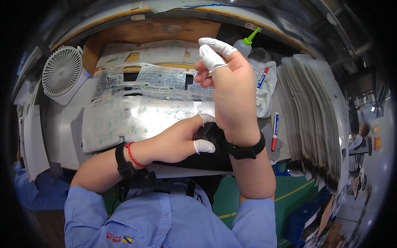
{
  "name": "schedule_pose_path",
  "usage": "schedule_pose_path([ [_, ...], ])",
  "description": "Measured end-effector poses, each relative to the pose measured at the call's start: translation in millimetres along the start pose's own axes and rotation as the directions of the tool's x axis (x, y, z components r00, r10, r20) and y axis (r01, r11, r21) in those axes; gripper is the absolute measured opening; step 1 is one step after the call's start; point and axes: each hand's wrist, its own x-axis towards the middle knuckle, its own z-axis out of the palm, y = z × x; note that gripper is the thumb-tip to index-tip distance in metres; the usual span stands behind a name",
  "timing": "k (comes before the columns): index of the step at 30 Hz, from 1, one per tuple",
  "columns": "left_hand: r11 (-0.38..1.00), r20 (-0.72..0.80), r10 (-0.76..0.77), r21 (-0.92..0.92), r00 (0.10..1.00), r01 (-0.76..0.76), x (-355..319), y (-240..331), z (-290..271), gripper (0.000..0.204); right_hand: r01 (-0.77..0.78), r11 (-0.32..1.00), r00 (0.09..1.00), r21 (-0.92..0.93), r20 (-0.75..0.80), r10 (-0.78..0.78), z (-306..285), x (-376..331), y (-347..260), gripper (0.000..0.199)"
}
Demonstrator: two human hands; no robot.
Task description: Assembling keyboard components at a manufacturing station.
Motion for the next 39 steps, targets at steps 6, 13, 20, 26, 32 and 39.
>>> schedule_pose_path([
  [6,0.992,0.077,-0.124,-0.013,0.989,0.126,-3,-1,-3,0.037,-0.022,0.999,0.999,-0.025,0.024,0.023,9,-3,6,0.027],
  [13,0.941,0.19,-0.327,-0.022,0.926,0.337,-4,4,-10,0.038,0.579,0.623,0.785,-0.526,0.153,-0.601,11,3,23,0.032],
  [20,0.932,0.182,-0.341,-0.065,0.922,0.357,-3,-3,-7,0.027,0.839,0.015,0.37,-0.544,0.551,-0.748,6,14,16,0.035],
  [26,0.953,0.187,-0.298,0.002,0.936,0.303,-5,-8,-8,0.03,0.699,0.633,0.714,-0.333,0.269,-0.646,11,3,25,0.036],
  [32,0.957,0.169,-0.28,0.123,0.945,0.261,-2,2,-10,0.047,0.022,0.955,0.999,0.296,0.037,-0.035,1,-1,15,0.028],
  [39,0.96,0.142,-0.275,0.1,0.951,0.262,-4,-5,-10,0.051,0.111,0.994,0.993,-0.023,-0.04,-0.112,2,-2,23,0.027],
])
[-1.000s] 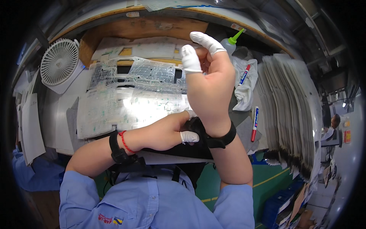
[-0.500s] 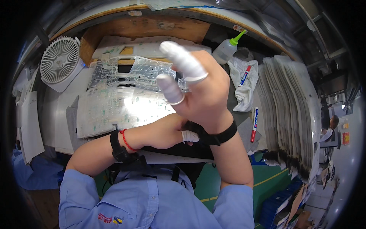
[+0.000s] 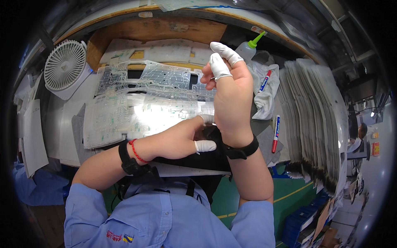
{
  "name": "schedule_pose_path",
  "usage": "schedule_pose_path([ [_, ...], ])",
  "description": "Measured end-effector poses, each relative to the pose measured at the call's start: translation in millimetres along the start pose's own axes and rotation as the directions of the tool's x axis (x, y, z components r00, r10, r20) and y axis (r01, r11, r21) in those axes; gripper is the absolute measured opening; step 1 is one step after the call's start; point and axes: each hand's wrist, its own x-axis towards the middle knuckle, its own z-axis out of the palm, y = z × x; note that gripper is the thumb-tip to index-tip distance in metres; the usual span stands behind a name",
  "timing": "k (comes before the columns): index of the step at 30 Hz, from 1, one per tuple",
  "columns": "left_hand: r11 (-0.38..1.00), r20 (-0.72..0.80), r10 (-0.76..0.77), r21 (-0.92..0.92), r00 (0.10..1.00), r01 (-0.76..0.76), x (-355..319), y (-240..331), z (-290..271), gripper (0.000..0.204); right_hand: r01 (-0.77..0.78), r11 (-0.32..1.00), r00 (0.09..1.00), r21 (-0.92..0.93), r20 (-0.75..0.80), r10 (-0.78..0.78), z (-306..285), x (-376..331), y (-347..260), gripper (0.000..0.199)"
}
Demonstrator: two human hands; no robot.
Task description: Assembling keyboard components at a manufacturing station.
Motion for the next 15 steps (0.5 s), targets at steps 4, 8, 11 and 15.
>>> schedule_pose_path([
  [4,0.975,-0.284,-0.022,-0.22,0.958,-0.043,-15,26,-24,0.045,-0.062,0.998,0.998,0.025,-0.009,0.063,-11,-2,-2,0.025],
  [8,0.85,-0.669,0.16,-0.28,0.726,-0.445,-30,60,-65,0.032,-0.31,0.95,0.948,0.042,0.094,0.305,-6,-28,5,0.028],
  [11,0.87,-0.802,0.252,-0.058,0.541,-0.49,-28,75,-87,0.03,-0.486,0.84,0.77,-0.243,0.335,0.543,33,-77,9,0.043],
  [15,0.823,-0.842,0.346,0.06,0.414,-0.565,-23,78,-85,0.027,-0.335,0.892,0.75,-0.304,0.487,0.448,66,-116,26,0.053],
])
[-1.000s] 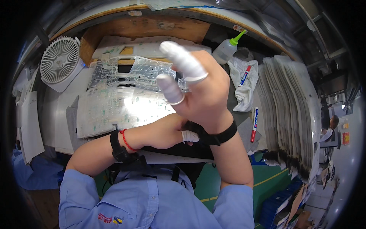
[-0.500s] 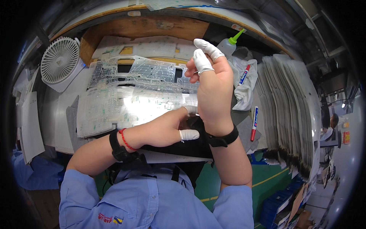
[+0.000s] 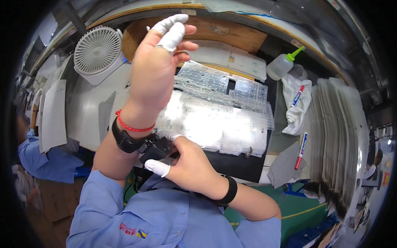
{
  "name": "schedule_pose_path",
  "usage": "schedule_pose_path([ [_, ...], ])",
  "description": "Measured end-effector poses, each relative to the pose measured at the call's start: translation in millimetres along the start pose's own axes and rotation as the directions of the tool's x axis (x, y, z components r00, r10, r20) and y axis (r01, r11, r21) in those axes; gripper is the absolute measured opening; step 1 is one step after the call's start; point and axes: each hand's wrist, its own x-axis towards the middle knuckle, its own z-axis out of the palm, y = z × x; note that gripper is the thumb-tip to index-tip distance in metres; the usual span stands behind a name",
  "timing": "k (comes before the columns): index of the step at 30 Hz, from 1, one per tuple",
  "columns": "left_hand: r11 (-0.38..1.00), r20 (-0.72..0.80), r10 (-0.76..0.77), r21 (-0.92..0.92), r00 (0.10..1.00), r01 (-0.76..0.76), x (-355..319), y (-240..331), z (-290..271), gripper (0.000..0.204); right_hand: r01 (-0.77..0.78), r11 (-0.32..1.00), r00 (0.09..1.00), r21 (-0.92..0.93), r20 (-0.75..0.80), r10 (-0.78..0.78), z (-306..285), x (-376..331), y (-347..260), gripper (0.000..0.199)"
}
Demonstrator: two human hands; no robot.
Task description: Assembling keyboard components at a manufacturing station.
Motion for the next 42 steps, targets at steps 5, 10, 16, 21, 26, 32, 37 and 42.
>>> schedule_pose_path([
  [5,0.996,-0.003,-0.049,-0.072,0.999,0.048,-5,1,-4,0.027,-0.047,0.998,0.998,-0.046,0.028,0.049,3,9,7,0.048],
  [10,0.938,0.007,-0.205,-0.283,0.979,0.198,-10,6,-9,0.029,0.055,0.995,0.996,0.081,0.062,-0.061,3,12,8,0.046],
  [16,0.796,0.09,-0.342,-0.501,0.936,0.339,-12,17,-11,0.032,0.011,1.0,0.99,0.026,0.139,-0.014,-2,13,1,0.046],
  [21,0.927,0.013,-0.144,-0.348,0.99,0.139,-11,10,-13,0.029,-0.048,0.999,0.99,-0.024,0.128,0.051,0,11,6,0.043],
  [26,0.97,-0.061,0.24,-0.006,0.969,-0.241,-3,-2,-22,0.024,-0.096,0.994,0.99,0.043,0.105,0.091,8,12,12,0.045],
  [32,0.955,0.012,0.277,0.109,0.961,-0.277,6,-2,-32,0.024,-0.194,0.978,0.972,0.073,0.151,0.181,-1,12,5,0.043],
  [37,0.988,-0.1,-0.017,0.15,0.995,0.031,32,9,-92,0.026,0.126,0.986,0.961,-0.106,-0.232,-0.148,-81,19,-27,0.051],
  [42,0.876,-0.168,-0.244,0.385,0.955,0.291,64,-14,-157,0.028,-0.09,0.978,0.793,-0.187,-0.607,-0.043,-201,43,-33,0.038],
])
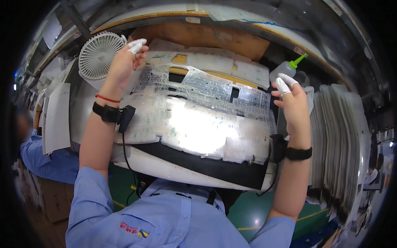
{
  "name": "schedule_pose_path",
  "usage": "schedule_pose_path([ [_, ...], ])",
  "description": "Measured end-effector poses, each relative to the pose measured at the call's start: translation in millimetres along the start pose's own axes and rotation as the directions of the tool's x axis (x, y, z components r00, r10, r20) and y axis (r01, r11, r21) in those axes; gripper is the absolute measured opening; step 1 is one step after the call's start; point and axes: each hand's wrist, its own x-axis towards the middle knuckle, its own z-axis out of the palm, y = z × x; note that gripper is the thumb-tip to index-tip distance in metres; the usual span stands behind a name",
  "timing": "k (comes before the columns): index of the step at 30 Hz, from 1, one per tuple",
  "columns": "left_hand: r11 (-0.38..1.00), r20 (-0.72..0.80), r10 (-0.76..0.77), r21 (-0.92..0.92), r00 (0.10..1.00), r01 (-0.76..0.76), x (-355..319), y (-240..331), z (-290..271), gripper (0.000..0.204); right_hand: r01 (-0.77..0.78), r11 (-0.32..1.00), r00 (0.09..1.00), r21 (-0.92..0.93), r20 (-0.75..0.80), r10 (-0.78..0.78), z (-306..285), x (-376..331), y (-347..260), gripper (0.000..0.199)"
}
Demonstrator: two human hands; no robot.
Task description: Assembling keyboard components at a manufacturing station.
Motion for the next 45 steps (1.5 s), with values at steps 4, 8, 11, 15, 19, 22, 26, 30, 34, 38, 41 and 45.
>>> schedule_pose_path([
  [4,0.994,-0.025,-0.11,0.021,0.994,0.11,14,-28,-8,0.029,-0.05,0.983,0.998,-0.179,-0.055,0.041,-11,32,51,0.037],
  [8,0.992,-0.024,-0.081,0.09,0.996,0.083,10,-35,-15,0.028,-0.105,0.97,0.994,-0.219,-0.03,0.101,-6,31,70,0.037],
  [11,0.979,-0.03,0.013,0.204,0.999,-0.007,14,-51,-25,0.027,-0.122,0.961,0.992,-0.249,0.004,0.127,-8,35,80,0.039],
  [15,0.901,-0.007,0.19,0.398,0.982,-0.171,9,-48,-22,0.024,0.067,0.921,0.998,-0.384,0.01,-0.068,-12,38,91,0.038],
  [19,0.834,0.017,0.267,0.497,0.964,-0.24,4,-44,-18,0.023,0.295,0.766,0.951,-0.571,0.101,-0.291,-13,35,85,0.037],
  [22,0.684,0.062,0.397,0.645,0.916,-0.34,0,-37,-17,0.022,0.409,0.702,0.905,-0.583,0.161,-0.393,-17,34,82,0.035],
  [26,0.527,0.143,0.479,0.742,0.866,-0.414,-4,-28,-17,0.022,0.461,0.619,0.873,-0.636,0.199,-0.446,-12,29,75,0.035],
  [30,0.626,0.061,0.501,0.663,0.863,-0.41,-6,-26,-14,0.024,0.307,0.864,0.952,-0.4,0.112,-0.286,-13,27,79,0.034],
  [34,0.756,-0.025,0.461,0.535,0.887,-0.378,-7,-19,-20,0.024,0.215,0.945,0.976,-0.246,0.031,-0.214,-14,29,73,0.031],
  [38,0.489,0.189,0.473,0.756,0.861,-0.435,-17,2,-18,0.026,0.195,0.963,0.981,-0.188,0.048,-0.189,-12,26,69,0.031],
  [41,0.289,0.357,0.484,0.797,0.799,-0.531,-23,19,-14,0.027,0.195,0.956,0.981,-0.221,0.035,-0.192,-13,24,65,0.031],
  [45,0.19,0.485,0.398,0.787,0.778,-0.587,-19,24,-20,0.027,0.159,0.944,0.987,-0.288,0.024,-0.159,-16,25,64,0.033],
])
